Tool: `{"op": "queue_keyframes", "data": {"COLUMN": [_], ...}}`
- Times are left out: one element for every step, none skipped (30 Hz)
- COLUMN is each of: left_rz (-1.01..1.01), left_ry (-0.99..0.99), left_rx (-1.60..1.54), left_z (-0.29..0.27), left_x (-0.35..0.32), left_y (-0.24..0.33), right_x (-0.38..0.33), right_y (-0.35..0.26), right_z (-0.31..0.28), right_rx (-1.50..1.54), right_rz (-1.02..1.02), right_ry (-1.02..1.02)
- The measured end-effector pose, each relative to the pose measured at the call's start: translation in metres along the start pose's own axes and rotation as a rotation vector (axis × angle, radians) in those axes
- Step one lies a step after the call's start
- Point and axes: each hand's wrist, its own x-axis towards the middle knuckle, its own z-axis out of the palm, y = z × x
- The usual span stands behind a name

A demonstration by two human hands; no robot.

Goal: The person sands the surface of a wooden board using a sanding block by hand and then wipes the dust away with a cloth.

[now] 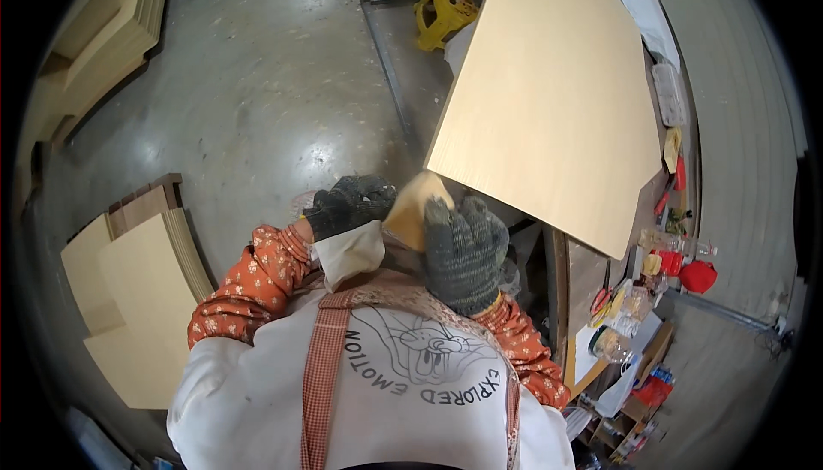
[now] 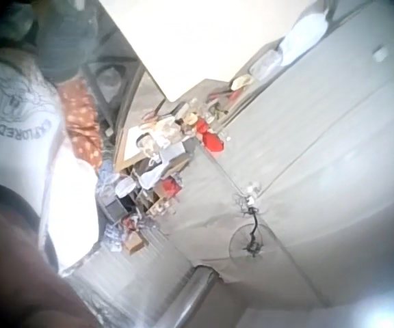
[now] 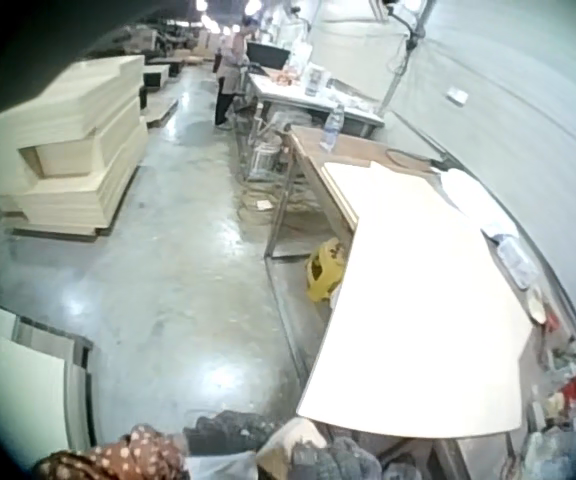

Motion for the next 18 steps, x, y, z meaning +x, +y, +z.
{"op": "queue_keyframes", "data": {"left_rz": [0.038, 0.04, 0.055, 0.066, 0.081, 0.062, -0.127, -0.315, -0.185, -0.054, 0.077, -0.071, -0.076, -0.082, -0.119, -0.155, -0.192, -0.321], "left_ry": [0.036, 0.039, 0.066, 0.096, 0.12, 0.148, 0.142, 0.131, 0.153, 0.174, 0.197, 0.115, 0.133, 0.146, 0.155, 0.165, 0.177, 0.203], "left_rx": [-0.219, -0.253, -0.224, -0.194, -0.164, -0.122, -0.126, -0.129, -0.004, 0.119, 0.243, 0.012, 0.045, 0.078, 0.07, 0.059, 0.051, -0.135], "left_z": [0.001, 0.003, 0.009, 0.013, 0.014, 0.016, 0.018, 0.014, 0.014, 0.014, 0.012, 0.001, 0.001, 0.0, -0.002, -0.002, -0.005, -0.007], "left_x": [-0.008, -0.013, -0.018, -0.021, -0.021, -0.019, -0.02, -0.016, -0.019, -0.024, -0.025, -0.024, -0.026, -0.029, -0.029, -0.028, -0.027, -0.023], "left_y": [-0.021, -0.022, -0.027, -0.031, -0.029, -0.027, -0.024, -0.007, -0.009, -0.014, -0.017, 0.005, -0.001, -0.001, -0.002, -0.001, 0.001, 0.003], "right_x": [-0.003, -0.004, -0.005, -0.004, 0.002, 0.008, 0.013, 0.019, 0.022, 0.013, 0.002, -0.01, -0.019, -0.017, -0.013, -0.007, 0.0, 0.011], "right_y": [-0.001, 0.0, 0.002, 0.003, 0.004, 0.005, 0.005, 0.005, 0.003, 0.002, 0.001, -0.001, -0.001, -0.003, -0.002, 0.001, 0.003, 0.004], "right_z": [0.0, -0.001, -0.003, -0.005, -0.006, -0.007, -0.002, 0.002, 0.004, 0.011, 0.016, 0.018, 0.02, 0.015, 0.01, 0.008, 0.004, -0.002], "right_rx": [-0.021, 0.008, 0.036, 0.063, 0.056, 0.051, 0.052, 0.051, 0.05, 0.035, -0.007, -0.047, -0.089, -0.122, -0.048, 0.024, 0.1, 0.159], "right_rz": [-0.057, -0.034, -0.01, 0.015, 0.015, 0.016, 0.032, 0.051, 0.071, 0.03, -0.023, -0.078, -0.131, -0.138, -0.089, -0.037, 0.018, 0.047], "right_ry": [0.011, -0.018, -0.049, -0.08, -0.076, -0.076, -0.083, -0.086, -0.089, -0.051, -0.065, -0.082, -0.1, -0.034, -0.067, -0.1, -0.123, -0.11]}}
